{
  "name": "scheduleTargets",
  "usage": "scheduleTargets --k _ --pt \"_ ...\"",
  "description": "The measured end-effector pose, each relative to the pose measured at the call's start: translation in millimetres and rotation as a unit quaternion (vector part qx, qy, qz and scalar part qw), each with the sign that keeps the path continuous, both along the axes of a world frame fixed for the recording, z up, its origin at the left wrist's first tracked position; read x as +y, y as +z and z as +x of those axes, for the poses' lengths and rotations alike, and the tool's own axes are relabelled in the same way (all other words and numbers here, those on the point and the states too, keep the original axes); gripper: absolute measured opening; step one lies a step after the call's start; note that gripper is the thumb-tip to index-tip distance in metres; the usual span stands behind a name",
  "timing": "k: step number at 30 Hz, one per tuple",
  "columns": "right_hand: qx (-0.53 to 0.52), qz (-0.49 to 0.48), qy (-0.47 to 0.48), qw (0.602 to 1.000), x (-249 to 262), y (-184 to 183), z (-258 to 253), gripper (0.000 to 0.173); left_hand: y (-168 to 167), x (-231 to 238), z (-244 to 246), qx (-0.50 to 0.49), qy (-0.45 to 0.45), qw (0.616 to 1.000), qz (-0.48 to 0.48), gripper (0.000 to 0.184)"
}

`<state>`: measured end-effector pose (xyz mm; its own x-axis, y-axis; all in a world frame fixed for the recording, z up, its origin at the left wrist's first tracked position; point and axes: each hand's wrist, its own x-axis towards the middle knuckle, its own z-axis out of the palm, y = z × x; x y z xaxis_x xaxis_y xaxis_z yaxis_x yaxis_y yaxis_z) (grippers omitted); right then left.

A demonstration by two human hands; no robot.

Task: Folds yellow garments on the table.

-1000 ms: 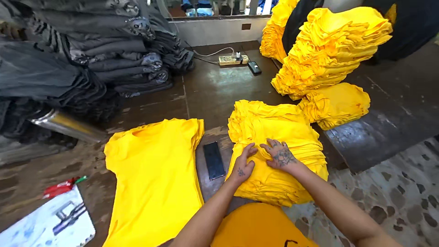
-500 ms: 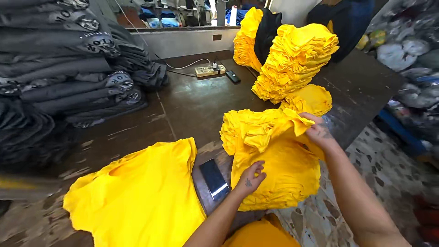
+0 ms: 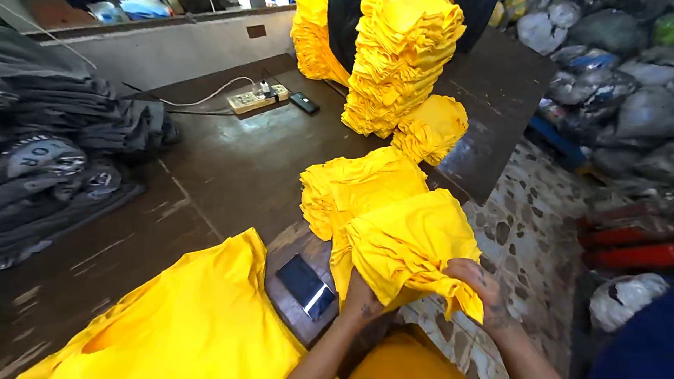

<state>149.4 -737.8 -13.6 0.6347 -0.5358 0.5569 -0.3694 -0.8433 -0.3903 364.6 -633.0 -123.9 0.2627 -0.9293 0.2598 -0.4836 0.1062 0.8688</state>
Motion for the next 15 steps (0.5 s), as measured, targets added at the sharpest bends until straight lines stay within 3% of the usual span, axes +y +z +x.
scheduleTargets --k 2,4,7,11,15 --pt "0.013 -0.006 0.007 1.0 -2.3 8.7 -4.1 0.023 -6.4 -2.0 -0.8 0.019 0.088 0.995 -0.044 0.039" --pt "0.027 -0.016 0.025 0.999 -2.9 14.1 -8.1 0.022 -0.5 -0.7 8.7 0.026 0.167 0.985 -0.037 0.042" --pt "0.022 -0.011 0.041 0.999 -0.4 7.2 -14.8 0.023 -0.4 -5.0 25.6 -0.052 0.224 0.973 -0.023 0.064" --pt "-0.034 0.013 0.004 0.999 1.3 0.4 -19.8 0.022 29.3 -37.1 45.4 -0.156 0.109 0.98 0.053 0.08" --pt "-0.095 -0.024 -0.003 0.995 -27.7 8.7 -22.3 0.023 71.7 -77.5 60.6 -0.134 -0.073 0.961 0.231 0.069"
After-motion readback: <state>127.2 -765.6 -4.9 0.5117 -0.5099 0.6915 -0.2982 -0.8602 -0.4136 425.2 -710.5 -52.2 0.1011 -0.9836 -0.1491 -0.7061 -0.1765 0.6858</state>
